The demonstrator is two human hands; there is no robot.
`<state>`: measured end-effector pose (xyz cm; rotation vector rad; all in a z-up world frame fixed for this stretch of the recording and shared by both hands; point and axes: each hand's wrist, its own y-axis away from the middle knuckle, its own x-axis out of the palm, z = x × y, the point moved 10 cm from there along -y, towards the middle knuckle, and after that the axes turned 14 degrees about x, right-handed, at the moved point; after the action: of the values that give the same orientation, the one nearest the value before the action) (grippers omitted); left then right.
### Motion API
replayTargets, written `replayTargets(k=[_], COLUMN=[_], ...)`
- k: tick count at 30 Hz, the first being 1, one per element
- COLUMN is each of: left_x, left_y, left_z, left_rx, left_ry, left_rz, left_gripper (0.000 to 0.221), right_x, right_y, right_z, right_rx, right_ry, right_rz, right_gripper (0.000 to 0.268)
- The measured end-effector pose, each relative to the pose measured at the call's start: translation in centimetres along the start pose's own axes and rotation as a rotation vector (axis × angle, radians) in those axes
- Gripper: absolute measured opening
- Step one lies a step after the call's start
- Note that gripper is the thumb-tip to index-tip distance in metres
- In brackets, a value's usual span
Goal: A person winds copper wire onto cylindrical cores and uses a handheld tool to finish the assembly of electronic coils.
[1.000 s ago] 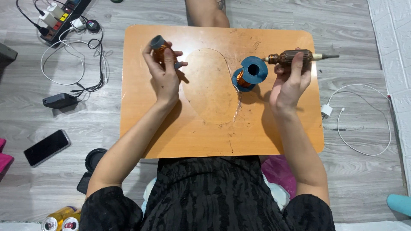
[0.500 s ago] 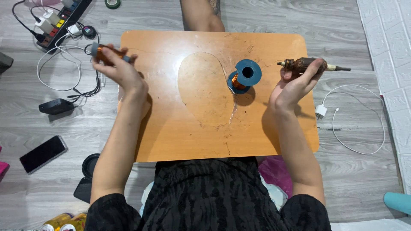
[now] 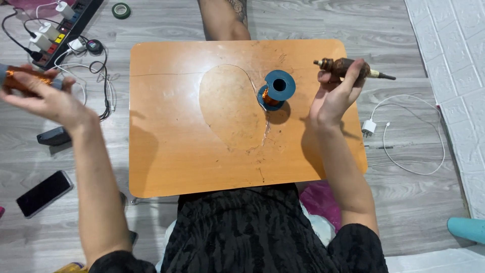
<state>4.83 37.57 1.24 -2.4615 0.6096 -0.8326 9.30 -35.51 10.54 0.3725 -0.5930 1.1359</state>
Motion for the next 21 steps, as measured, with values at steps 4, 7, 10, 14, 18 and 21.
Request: replayTargets(k=[4, 7, 10, 14, 18, 21], left_x=[1.8, 0.2, -0.9, 1.6, 3.2, 5.7], left_y=[0.9, 3.0, 4.6, 6.8, 12.2, 13.1], left_z=[-8.6, -8.8, -10.1, -17.7, -25.6, -27.8], left_rx=[0.045, -0.303, -0.595, -0.414, -0.525, -0.581], left_ry=[-0.006, 0.263, 0.721, 0.691, 0.911, 1.137], left_rz=[0.398, 0.53, 0.501, 1.045, 1.272, 1.185], left_gripper=[0.038, 0.047, 0.051, 0.047, 0.038, 0.042], right_x=[-1.2, -1.9, -3.4, -7.1, -8.4, -7.1], right_y=[-0.1, -0.3, -0.3, -2.1, -4.2, -4.2], right_z=[0.4, 0.7, 0.1, 0.4, 2.7, 3.7], right_rx=[0.227, 0.317, 0.43, 0.446, 0.29, 0.085], right_ry=[-0.122, -0.152, -0.081, -0.008, 0.188, 0.328], right_rz=[-0.143, -0.092, -0.117, -0.193, -0.138, 0.059], right_gripper=[0.045, 0.04, 0.061, 0.058, 0.068, 0.054])
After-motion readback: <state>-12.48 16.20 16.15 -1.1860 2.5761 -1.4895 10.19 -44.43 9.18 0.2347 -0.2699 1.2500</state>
